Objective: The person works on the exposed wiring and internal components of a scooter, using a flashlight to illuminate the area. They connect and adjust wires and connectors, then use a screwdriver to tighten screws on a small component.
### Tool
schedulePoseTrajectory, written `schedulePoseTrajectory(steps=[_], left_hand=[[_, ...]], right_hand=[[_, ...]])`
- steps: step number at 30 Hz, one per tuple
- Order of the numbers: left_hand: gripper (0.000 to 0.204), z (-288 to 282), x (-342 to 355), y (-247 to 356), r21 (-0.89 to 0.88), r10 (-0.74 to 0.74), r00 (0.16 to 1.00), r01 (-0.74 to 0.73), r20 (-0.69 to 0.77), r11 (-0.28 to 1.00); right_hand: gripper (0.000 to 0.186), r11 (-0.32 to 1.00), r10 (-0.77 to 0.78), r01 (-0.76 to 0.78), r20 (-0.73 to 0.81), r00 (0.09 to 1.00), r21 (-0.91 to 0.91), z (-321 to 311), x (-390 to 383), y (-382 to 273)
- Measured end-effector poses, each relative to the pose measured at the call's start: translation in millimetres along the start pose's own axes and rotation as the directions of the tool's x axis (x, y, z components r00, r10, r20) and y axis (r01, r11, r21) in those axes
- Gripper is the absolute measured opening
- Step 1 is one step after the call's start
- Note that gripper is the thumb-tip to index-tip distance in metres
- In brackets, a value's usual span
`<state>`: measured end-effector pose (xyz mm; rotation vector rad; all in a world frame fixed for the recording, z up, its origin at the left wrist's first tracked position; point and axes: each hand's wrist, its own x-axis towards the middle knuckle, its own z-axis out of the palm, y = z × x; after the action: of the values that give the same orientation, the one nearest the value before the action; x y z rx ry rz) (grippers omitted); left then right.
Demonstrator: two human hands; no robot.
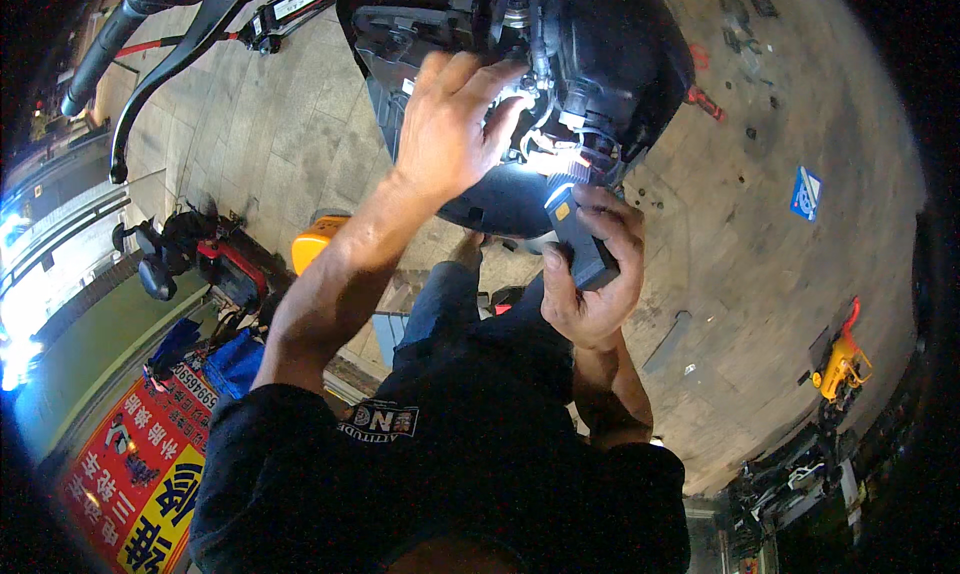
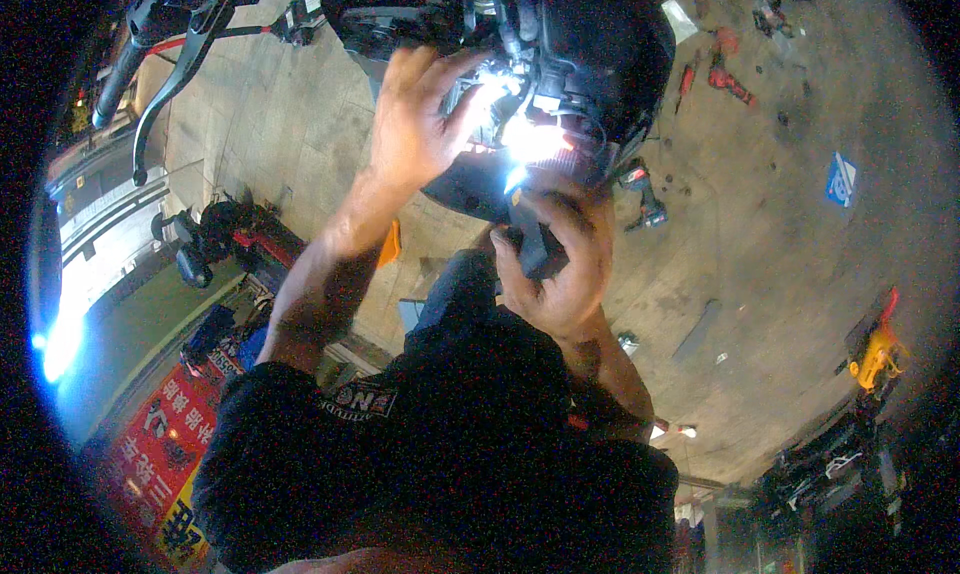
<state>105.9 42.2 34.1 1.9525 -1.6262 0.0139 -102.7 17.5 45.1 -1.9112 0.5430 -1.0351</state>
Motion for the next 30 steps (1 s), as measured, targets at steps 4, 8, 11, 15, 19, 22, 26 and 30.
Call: schedulePoseTrajectory(steps=[4, 8, 11, 15, 19, 22, 26, 30], left_hand=[[0.024, -3.1, 27.5, -22.8, -0.002, 0.298, 0.953, -0.298, 0.064, 0.955], [0.022, 2.5, 37.6, -38.7, -0.17, 0.337, 0.914, -0.303, 0.226, 0.938], [0.023, 4.3, 40.2, -45.2, -0.217, 0.395, 0.896, -0.353, 0.203, 0.91], [0.026, 6.6, 39.5, -46.1, -0.202, 0.374, 0.895, -0.33, 0.244, 0.922], [0.02, 7.7, 35.9, -43.5, -0.144, 0.284, 0.913, -0.252, 0.292, 0.957], [0.02, 9.4, 35.4, -40.8, -0.167, 0.27, 0.921, -0.23, 0.281, 0.959], [0.02, 9.9, 39.4, -36.2, -0.117, 0.278, 0.91, -0.254, 0.308, 0.96], [0.024, 3.5, 43.2, -30.6, -0.068, 0.244, 0.88, -0.237, 0.409, 0.969]], right_hand=[[0.04, 0.999, -0.019, 0.019, 0.009, 1.0, -0.045, 1.4, 4.3, -3.9], [0.034, 0.994, 0.005, 0.003, 0.07, 0.998, -0.113, 7.9, 4.3, -14.7], [0.033, 0.989, 0.014, 0.01, 0.165, 0.986, -0.149, 8.9, 2.5, -18.3], [0.036, 0.993, -0.007, 0.019, 0.106, 0.994, -0.112, 11.9, -0.9, -15.2], [0.038, 0.997, -0.005, 0.007, 0.029, 1.0, -0.078, 12.2, -4.7, -11.2], [0.037, 0.997, 0.002, 0.002, 0.057, 0.998, -0.076, 12.3, -7.6, -10.7], [0.036, 0.998, -0.004, 0.006, 0.043, 0.999, -0.059, 16.6, -11.7, -12.1], [0.037, 0.999, 0.005, -0.003, 0.036, 0.999, -0.054, 16.9, -16.2, -14.5]])
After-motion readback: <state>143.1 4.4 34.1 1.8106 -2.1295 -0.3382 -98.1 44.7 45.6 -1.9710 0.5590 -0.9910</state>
